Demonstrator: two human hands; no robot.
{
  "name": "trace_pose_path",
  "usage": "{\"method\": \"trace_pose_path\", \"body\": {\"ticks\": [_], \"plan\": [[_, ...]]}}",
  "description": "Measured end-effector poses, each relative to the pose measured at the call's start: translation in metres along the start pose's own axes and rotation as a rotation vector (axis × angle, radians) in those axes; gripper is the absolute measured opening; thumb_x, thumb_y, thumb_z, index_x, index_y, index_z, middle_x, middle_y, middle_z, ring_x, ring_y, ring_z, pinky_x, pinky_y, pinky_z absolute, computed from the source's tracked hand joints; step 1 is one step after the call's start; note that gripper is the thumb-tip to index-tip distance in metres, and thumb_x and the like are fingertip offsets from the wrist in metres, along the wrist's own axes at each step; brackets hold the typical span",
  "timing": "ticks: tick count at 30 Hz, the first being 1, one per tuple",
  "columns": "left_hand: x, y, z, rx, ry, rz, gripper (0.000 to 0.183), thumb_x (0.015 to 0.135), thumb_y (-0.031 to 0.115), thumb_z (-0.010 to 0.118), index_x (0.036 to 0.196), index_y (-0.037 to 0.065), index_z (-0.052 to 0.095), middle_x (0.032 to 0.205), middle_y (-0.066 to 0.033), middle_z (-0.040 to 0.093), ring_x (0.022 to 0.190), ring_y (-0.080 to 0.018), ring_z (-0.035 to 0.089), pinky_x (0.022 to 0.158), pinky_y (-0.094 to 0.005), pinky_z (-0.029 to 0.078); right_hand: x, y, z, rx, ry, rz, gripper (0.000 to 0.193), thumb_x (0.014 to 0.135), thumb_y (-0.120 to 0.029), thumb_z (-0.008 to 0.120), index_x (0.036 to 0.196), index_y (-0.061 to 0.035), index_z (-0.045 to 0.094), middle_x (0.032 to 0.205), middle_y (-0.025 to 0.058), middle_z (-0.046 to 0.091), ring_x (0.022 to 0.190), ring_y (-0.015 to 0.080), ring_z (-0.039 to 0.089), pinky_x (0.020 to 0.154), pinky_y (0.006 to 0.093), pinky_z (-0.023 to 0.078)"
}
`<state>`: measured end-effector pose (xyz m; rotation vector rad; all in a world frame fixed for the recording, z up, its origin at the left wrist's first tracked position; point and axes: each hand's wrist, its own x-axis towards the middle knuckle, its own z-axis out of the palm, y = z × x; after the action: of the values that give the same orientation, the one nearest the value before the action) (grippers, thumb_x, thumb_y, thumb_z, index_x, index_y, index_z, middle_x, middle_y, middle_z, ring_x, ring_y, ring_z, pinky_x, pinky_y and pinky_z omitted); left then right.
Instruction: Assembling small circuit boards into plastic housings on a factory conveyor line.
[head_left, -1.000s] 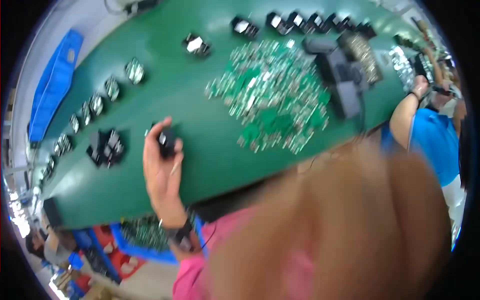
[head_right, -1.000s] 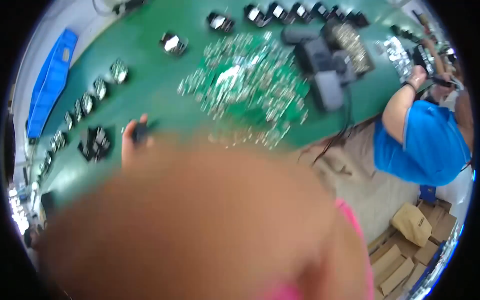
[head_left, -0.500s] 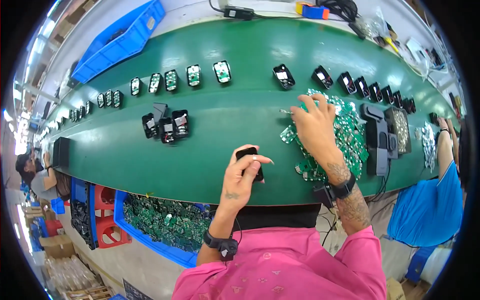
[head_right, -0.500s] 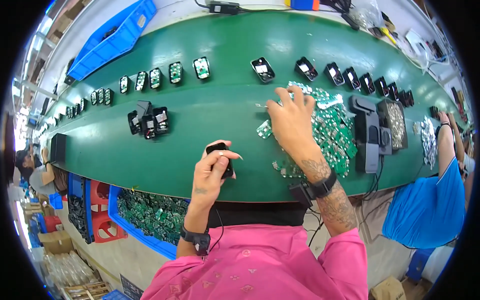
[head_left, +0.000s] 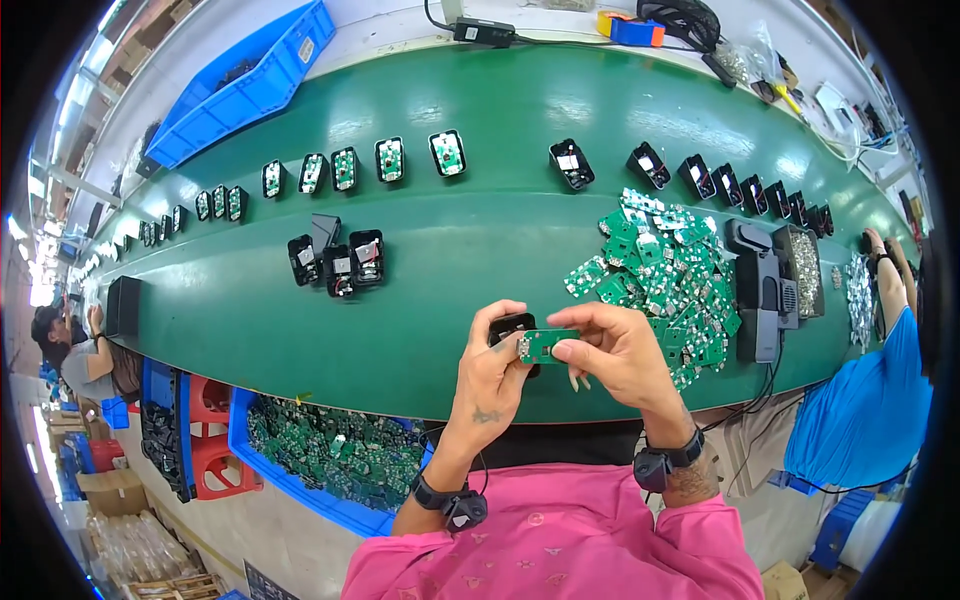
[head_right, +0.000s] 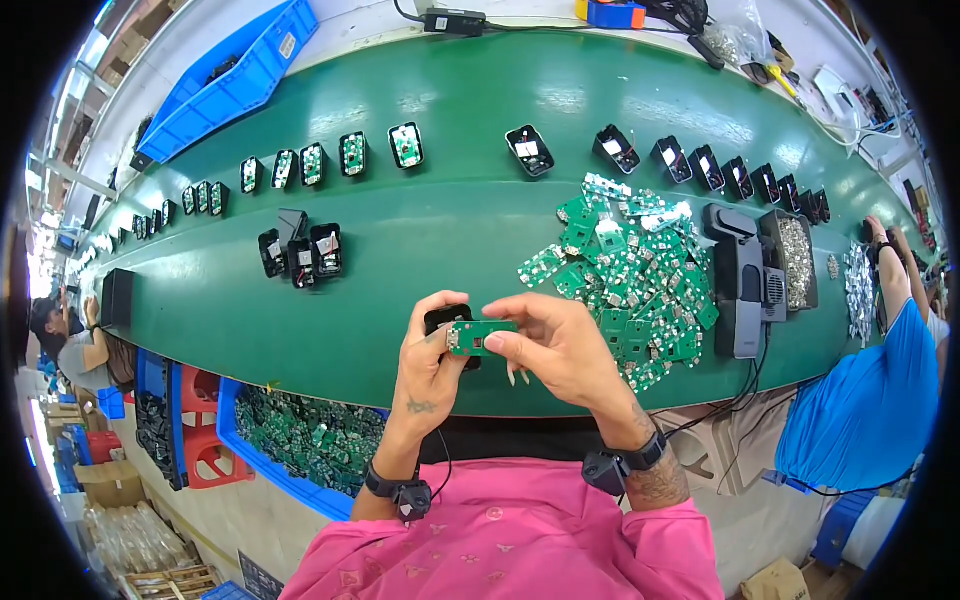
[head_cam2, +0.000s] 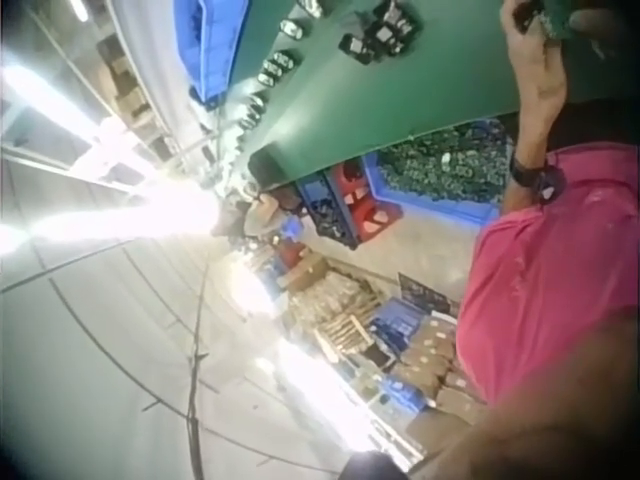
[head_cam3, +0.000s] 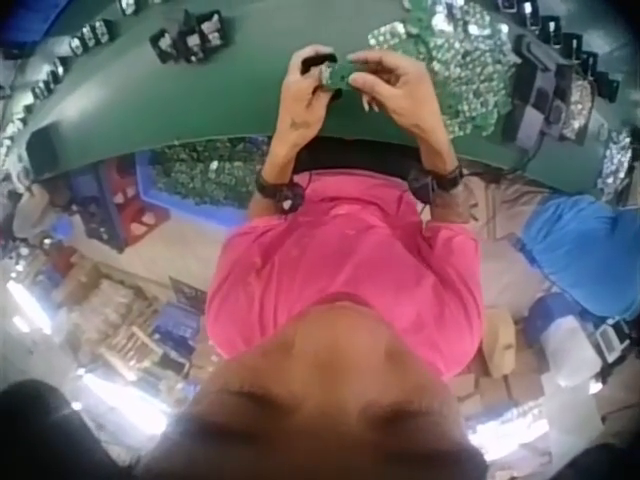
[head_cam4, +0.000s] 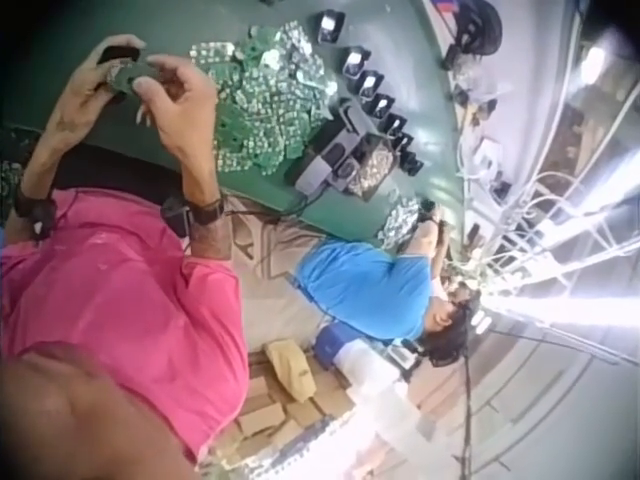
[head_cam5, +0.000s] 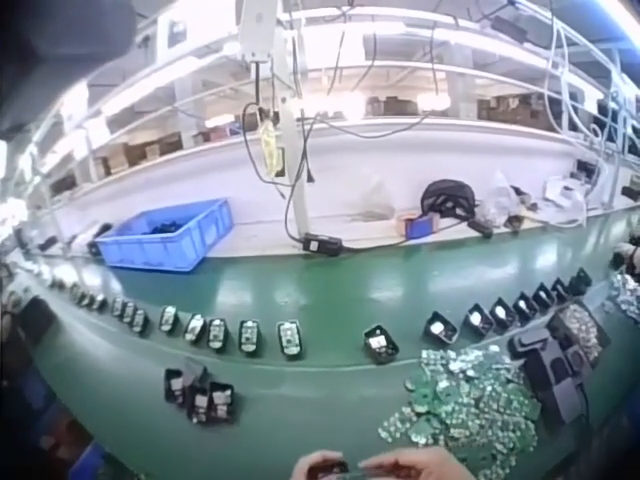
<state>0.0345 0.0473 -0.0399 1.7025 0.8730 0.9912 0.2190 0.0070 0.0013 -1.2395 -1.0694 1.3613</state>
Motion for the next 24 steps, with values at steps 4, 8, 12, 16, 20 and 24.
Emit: {"method": "trace_pose_path", "body": {"ticks": [4, 8, 12, 16, 20, 24], "plan": [[0.000, 0.004, -0.001, 0.032, -0.015, -0.060, 0.014, 0.092, 0.005, 0.061, 0.102, 0.003, 0.071, 0.118, -0.0139, 0.054, 0.089, -0.0255, 0.064, 0.078, -0.0366, 0.054, -0.003, 0.010, -0.005, -0.323, 0.262, -0.460, 0.019, 0.085, 0.002, 0.070, 0.104, -0.0014, 0.071, 0.093, 0.0084, 0.070, 0.079, 0.0169, 0.067, 0.066, 0.0276, 0.054], [0.000, 0.005, 0.005, -0.056, -0.051, -0.075, 0.014, 0.094, 0.007, 0.060, 0.101, -0.001, 0.070, 0.115, -0.0107, 0.056, 0.085, -0.0191, 0.062, 0.073, -0.0308, 0.052, -0.006, 0.012, 0.002, -0.682, 0.274, -0.629, 0.021, 0.082, 0.004, 0.071, 0.101, -0.0041, 0.073, 0.100, 0.0126, 0.069, 0.085, 0.0270, 0.070, 0.071, 0.0322, 0.056], [-0.002, 0.000, 0.007, -0.252, -0.109, -0.262, 0.014, 0.096, 0.005, 0.058, 0.103, -0.003, 0.068, 0.117, -0.0058, 0.056, 0.087, -0.0142, 0.060, 0.075, -0.0280, 0.051, -0.013, 0.027, 0.007, -0.608, 0.239, -0.610, 0.024, 0.080, 0.003, 0.073, 0.102, -0.0061, 0.074, 0.104, 0.0118, 0.069, 0.088, 0.0270, 0.069, 0.072, 0.0334, 0.056], [-0.004, -0.005, 0.006, -0.377, -0.127, -0.321, 0.018, 0.094, 0.004, 0.059, 0.109, -0.003, 0.065, 0.121, -0.0092, 0.053, 0.087, -0.0162, 0.062, 0.071, -0.0290, 0.055, -0.018, 0.029, 0.004, -0.680, 0.212, -0.637, 0.027, 0.079, 0.004, 0.073, 0.103, -0.0068, 0.074, 0.106, 0.0121, 0.068, 0.092, 0.0280, 0.069, 0.075, 0.0348, 0.056], [-0.007, -0.008, 0.012, -0.270, -0.139, -0.150, 0.032, 0.094, 0.006, 0.060, 0.126, 0.002, 0.057, 0.124, -0.0084, 0.051, 0.101, -0.0147, 0.058, 0.077, -0.0276, 0.053, -0.016, 0.033, -0.001, -0.740, 0.193, -0.690, 0.030, 0.077, 0.006, 0.071, 0.104, -0.0074, 0.073, 0.112, 0.0116, 0.067, 0.100, 0.0309, 0.067, 0.082, 0.0378, 0.055], [-0.004, 0.012, 0.008, -0.644, -0.142, -0.327, 0.053, 0.094, 0.006, 0.059, 0.143, 0.006, 0.040, 0.127, -0.0076, 0.050, 0.106, -0.0121, 0.054, 0.077, -0.0253, 0.052, -0.017, 0.033, -0.003, -0.737, 0.116, -0.749, 0.030, 0.075, 0.007, 0.072, 0.102, -0.0073, 0.074, 0.112, 0.0105, 0.067, 0.107, 0.0326, 0.065, 0.089, 0.0405, 0.053]]}}
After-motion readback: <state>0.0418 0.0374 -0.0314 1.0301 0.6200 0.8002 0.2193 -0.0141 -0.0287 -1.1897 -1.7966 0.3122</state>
